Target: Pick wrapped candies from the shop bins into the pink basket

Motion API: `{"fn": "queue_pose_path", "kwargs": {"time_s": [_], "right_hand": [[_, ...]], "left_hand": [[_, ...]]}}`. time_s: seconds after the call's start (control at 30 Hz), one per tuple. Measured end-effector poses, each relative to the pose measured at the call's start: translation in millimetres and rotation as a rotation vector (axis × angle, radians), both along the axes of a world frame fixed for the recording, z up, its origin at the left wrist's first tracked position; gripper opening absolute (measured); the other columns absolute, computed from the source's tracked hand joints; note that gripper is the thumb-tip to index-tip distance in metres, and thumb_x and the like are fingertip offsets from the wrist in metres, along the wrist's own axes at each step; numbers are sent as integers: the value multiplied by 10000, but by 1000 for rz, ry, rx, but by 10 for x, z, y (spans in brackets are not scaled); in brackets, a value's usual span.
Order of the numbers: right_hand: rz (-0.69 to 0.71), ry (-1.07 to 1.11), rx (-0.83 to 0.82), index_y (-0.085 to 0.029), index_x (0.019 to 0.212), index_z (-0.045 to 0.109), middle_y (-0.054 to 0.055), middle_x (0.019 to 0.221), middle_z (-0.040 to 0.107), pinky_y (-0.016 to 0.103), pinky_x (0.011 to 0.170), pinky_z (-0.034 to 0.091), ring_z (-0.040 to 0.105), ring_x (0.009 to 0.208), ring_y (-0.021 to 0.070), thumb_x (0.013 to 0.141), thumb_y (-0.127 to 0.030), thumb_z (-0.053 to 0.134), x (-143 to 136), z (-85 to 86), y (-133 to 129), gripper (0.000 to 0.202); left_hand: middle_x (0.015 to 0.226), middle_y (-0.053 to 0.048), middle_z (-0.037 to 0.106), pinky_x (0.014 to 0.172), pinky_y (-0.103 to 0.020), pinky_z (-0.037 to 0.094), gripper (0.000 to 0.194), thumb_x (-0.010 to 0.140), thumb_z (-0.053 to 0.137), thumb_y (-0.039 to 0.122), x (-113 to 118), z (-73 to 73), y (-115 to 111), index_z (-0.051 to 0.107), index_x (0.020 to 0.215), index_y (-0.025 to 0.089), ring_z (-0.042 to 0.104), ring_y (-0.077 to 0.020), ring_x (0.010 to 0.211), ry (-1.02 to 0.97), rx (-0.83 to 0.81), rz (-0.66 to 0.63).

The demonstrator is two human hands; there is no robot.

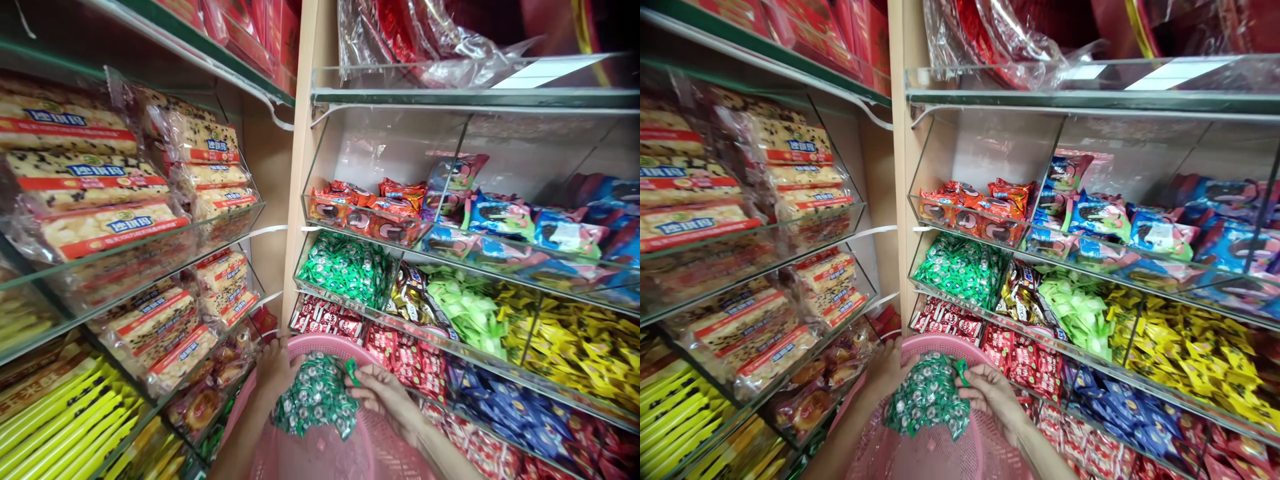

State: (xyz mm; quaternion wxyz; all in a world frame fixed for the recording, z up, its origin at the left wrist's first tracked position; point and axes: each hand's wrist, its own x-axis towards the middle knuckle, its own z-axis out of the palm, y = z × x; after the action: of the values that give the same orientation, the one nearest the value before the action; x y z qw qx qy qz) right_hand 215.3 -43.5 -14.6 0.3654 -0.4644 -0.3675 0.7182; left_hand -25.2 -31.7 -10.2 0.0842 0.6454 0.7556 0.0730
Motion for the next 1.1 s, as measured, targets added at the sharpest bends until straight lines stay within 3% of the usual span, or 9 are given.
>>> {"fn": "queue_pose_path", "kwargs": {"time_s": [0.17, 0.3, 0.43, 0.53, 0.63, 0.83, 1.1], "right_hand": [[34, 1, 43, -151, 814, 633, 42, 838, 702, 182, 710, 530, 681, 817, 135, 647, -350, 790, 0, -65, 5, 303], [48, -93, 145, -175, 839, 589, 13, 795, 665, 233, 665, 523, 672, 775, 160, 601, -387, 806, 6, -181, 40, 386], [77, -349, 436, -195, 851, 558, -8, 755, 614, 244, 598, 464, 597, 664, 140, 645, -380, 757, 11, -213, 68, 341], [106, -646, 698, -214, 945, 572, 2, 803, 614, 260, 622, 435, 569, 698, 160, 753, -333, 635, 3, -136, 74, 235], [162, -887, 855, -237, 995, 566, 13, 840, 635, 272, 666, 426, 588, 745, 182, 820, -296, 518, -15, -76, 97, 191], [204, -1245, 895, -198, 986, 533, 57, 832, 639, 281, 622, 404, 607, 737, 211, 845, -236, 431, 14, -154, 139, 178], [274, -1371, 951, -182, 1126, 538, 101, 968, 656, 299, 684, 420, 614, 827, 223, 820, -151, 419, 156, -315, 62, 330]], "left_hand": [[1129, -142, 598, 890, -396, 375, 552, 856, 438, 499, 16, 0, 22, 479, 1266, 132, 544, -304, 1053, -9, -1, -11], [1148, -136, 590, 870, -378, 385, 548, 857, 443, 494, 22, 3, 30, 465, 1276, 141, 541, -295, 1057, -13, -18, -8], [1147, -138, 591, 862, -373, 388, 534, 866, 428, 489, 24, 17, 30, 480, 1257, 129, 542, -298, 1053, -11, -22, -15], [1143, -138, 592, 857, -362, 390, 528, 866, 429, 493, 32, 26, 30, 495, 1239, 126, 543, -292, 1049, -10, -26, -12], [1138, -130, 595, 867, -355, 386, 533, 862, 440, 498, 40, 28, 30, 486, 1250, 135, 542, -284, 1050, -6, -23, -8], [1114, -148, 606, 867, -382, 394, 520, 865, 431, 489, 22, 26, 24, 523, 1213, 114, 555, -306, 1038, 4, -6, -20], [1101, -142, 612, 876, -386, 391, 530, 864, 417, 504, 24, 33, 25, 516, 1220, 124, 561, -300, 1027, 26, -16, -22]]}}
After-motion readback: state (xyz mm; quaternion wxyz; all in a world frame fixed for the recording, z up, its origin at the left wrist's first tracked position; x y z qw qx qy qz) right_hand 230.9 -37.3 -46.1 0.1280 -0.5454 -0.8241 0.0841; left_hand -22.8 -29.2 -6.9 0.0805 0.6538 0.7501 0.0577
